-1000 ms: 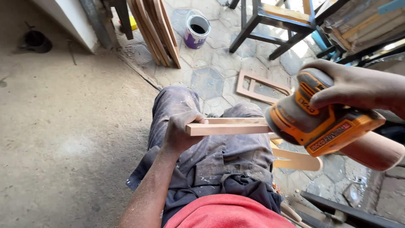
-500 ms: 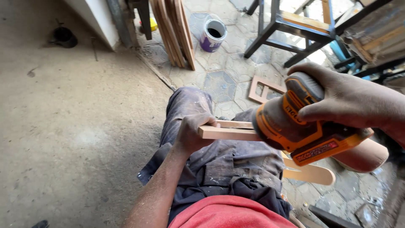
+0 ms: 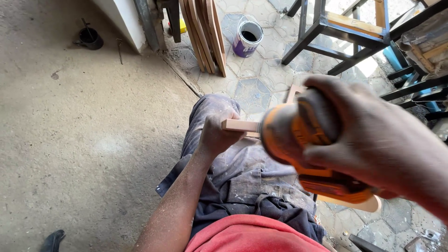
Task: Sanding wooden frame components using an electric orbital sander to smooth surfaces and edges.
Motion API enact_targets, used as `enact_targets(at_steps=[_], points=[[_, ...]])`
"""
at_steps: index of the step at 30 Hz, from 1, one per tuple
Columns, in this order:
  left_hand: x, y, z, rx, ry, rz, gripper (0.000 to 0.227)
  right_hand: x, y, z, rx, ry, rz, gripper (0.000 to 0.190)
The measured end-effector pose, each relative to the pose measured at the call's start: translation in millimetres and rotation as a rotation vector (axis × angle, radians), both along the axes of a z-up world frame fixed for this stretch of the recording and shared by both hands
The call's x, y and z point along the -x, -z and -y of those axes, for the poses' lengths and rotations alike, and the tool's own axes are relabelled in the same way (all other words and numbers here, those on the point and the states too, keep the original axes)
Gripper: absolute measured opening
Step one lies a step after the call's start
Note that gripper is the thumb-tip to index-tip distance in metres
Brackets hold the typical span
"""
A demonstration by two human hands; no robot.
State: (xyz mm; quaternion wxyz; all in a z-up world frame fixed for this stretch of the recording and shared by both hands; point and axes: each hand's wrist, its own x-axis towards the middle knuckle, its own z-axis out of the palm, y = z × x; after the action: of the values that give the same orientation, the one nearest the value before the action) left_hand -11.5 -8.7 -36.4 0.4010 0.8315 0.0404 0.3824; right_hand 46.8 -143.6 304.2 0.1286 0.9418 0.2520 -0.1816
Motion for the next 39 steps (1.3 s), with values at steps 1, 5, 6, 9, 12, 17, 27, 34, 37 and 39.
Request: enact_targets(at_steps=[1, 5, 6, 9, 12, 17, 27, 34, 37, 39], points=[[3, -11, 2, 0.001, 0.004, 0.003, 0.015, -10, 5, 12, 0.001, 0.004, 0.003, 0.113], [7, -27, 6, 0.199, 0.028, -0.066, 0.018, -49, 23, 66, -0.180, 0.052, 0.073, 0.115], [5, -24, 6, 0.216, 0.017, -0.095, 0.017, -60, 27, 82, -0.188, 0.020, 0.108, 0.116], [3, -26, 6, 0.214, 0.040, -0.087, 0.019, -71, 28, 99, -0.116, 0.035, 0.110, 0.119], [2, -19, 8, 0.248, 0.016, -0.167, 0.021, -71, 32, 110, -0.138, 0.010, 0.148, 0.119], [3, -22, 11, 0.218, 0.003, -0.159, 0.020, -43, 18, 71, -0.074, 0.037, 0.135, 0.116], [7, -25, 10, 0.279, 0.006, -0.179, 0.021, -12, 4, 41, 0.040, -0.042, 0.154, 0.111], [2, -15, 6, 0.193, -0.023, -0.212, 0.023, -67, 36, 121, -0.136, 0.025, 0.198, 0.118], [-1, -15, 5, 0.146, -0.017, -0.190, 0.020, -80, 43, 144, -0.234, 0.058, 0.225, 0.116], [0, -19, 6, 0.248, 0.002, -0.213, 0.022, -84, 46, 151, -0.261, 0.036, 0.242, 0.121]])
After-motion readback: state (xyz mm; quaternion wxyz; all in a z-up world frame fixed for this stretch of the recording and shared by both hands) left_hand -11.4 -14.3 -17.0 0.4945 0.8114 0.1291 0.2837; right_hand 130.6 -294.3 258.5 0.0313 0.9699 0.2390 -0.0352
